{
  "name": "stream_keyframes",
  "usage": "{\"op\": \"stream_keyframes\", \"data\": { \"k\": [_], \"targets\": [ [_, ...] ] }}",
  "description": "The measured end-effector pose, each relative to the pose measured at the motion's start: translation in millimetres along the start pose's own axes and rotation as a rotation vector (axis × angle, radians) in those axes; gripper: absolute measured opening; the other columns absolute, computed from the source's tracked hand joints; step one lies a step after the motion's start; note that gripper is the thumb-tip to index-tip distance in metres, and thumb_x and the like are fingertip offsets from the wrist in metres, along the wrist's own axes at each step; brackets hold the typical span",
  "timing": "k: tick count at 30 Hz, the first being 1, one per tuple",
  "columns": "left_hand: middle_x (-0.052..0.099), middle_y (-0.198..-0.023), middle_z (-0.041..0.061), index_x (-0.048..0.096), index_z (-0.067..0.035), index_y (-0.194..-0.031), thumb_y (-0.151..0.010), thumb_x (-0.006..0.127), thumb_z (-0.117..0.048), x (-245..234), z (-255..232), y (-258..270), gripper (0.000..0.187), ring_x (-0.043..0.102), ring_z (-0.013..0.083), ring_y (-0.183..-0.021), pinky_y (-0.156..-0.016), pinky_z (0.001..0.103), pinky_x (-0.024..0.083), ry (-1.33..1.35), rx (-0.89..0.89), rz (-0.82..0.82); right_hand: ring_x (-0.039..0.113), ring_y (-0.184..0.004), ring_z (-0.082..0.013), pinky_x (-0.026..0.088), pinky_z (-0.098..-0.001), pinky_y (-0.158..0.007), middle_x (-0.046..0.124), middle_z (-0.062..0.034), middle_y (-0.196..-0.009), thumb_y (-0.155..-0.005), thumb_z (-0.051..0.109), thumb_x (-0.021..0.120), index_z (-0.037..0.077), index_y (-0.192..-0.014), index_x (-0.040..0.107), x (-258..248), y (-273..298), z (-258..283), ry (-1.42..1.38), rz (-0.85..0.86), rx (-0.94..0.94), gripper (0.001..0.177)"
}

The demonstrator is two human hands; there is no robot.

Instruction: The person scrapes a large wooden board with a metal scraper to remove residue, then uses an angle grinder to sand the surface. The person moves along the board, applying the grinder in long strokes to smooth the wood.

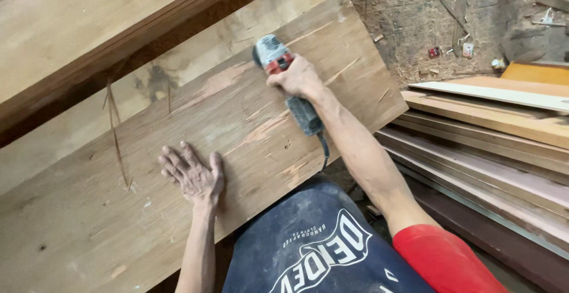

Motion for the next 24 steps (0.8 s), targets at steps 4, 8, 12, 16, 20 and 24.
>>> {"op": "stream_keyframes", "data": {
  "k": [4, 8, 12, 16, 20, 24],
  "targets": [
    [0.0, -0.172, 0.024, 0.033, -0.007, -0.162, -0.094, 0.053, -0.06, 17, -45, -16, 0.089, -0.005, 0.0465, -0.157, -0.125, 0.059, -0.006, -0.003, 0.029, 0.063, 0.071, -0.079, -0.0144, 0.057, -0.0304, -0.075, 0.077, -0.0066, -0.089, -0.058, 0.033, 0.087, 0.005, -0.095, 0.076, -67, -37, -63, -0.174, -0.107, 0.061, 0.048],
    [0.0, -0.172, 0.025, 0.033, -0.007, -0.163, -0.095, 0.054, -0.061, 23, -68, -29, 0.089, -0.005, 0.047, -0.157, -0.125, 0.059, -0.005, -0.041, 0.07, 0.047, 0.07, -0.078, -0.0118, 0.056, -0.0263, -0.072, 0.076, -0.0024, -0.089, -0.06, 0.025, 0.085, 0.004, -0.089, 0.079, -121, -69, -106, -0.365, -0.186, 0.029, 0.036],
    [0.002, -0.171, 0.026, 0.034, -0.006, -0.16, -0.093, 0.056, -0.06, 21, -74, -35, 0.089, -0.005, 0.0476, -0.156, -0.123, 0.061, -0.006, -0.039, 0.067, 0.067, 0.068, -0.075, -0.0122, 0.054, -0.0269, -0.069, 0.074, -0.0015, -0.085, -0.066, 0.021, 0.084, 0.007, -0.086, 0.078, -141, -102, -122, -0.376, -0.207, 0.062, 0.026],
    [0.007, -0.17, 0.026, 0.037, -0.007, -0.159, -0.091, 0.058, -0.058, 16, -75, -30, 0.088, -0.003, 0.0464, -0.157, -0.124, 0.061, -0.004, 0.013, 0.022, 0.071, 0.067, -0.074, -0.0108, 0.053, -0.0279, -0.068, 0.073, -0.0003, -0.085, -0.073, 0.015, 0.083, 0.005, -0.084, 0.078, -140, -115, -116, -0.515, -0.166, 0.004, 0.016],
    [0.01, -0.171, 0.022, 0.039, -0.014, -0.158, -0.09, 0.063, -0.058, 34, -62, -35, 0.084, 0.002, 0.0438, -0.158, -0.125, 0.061, -0.002, 0.023, 0.016, 0.0, 0.066, -0.076, -0.0082, 0.052, -0.0258, -0.068, 0.072, 0.0024, -0.089, -0.078, 0.012, 0.083, 0.008, -0.091, 0.077, -97, -88, -75, -0.374, 0.009, -0.14, 0.015],
    [0.009, -0.169, 0.019, 0.027, -0.012, -0.161, -0.09, 0.06, -0.062, 59, -52, -42, 0.093, 0.004, 0.0396, -0.157, -0.126, 0.059, 0.002, 0.009, 0.04, -0.163, 0.067, -0.076, -0.0098, 0.054, -0.027, -0.068, 0.072, 0.0001, -0.09, -0.075, 0.015, 0.084, 0.009, -0.099, 0.073, -20, -40, -16, -0.203, 0.154, -0.237, 0.027]
  ]
}}
Point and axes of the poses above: each hand's wrist, its own y-axis away from the middle knuckle, its own x-axis out of the palm, z = x × y, the point moved 1 cm from there along -y, towards the middle knuckle
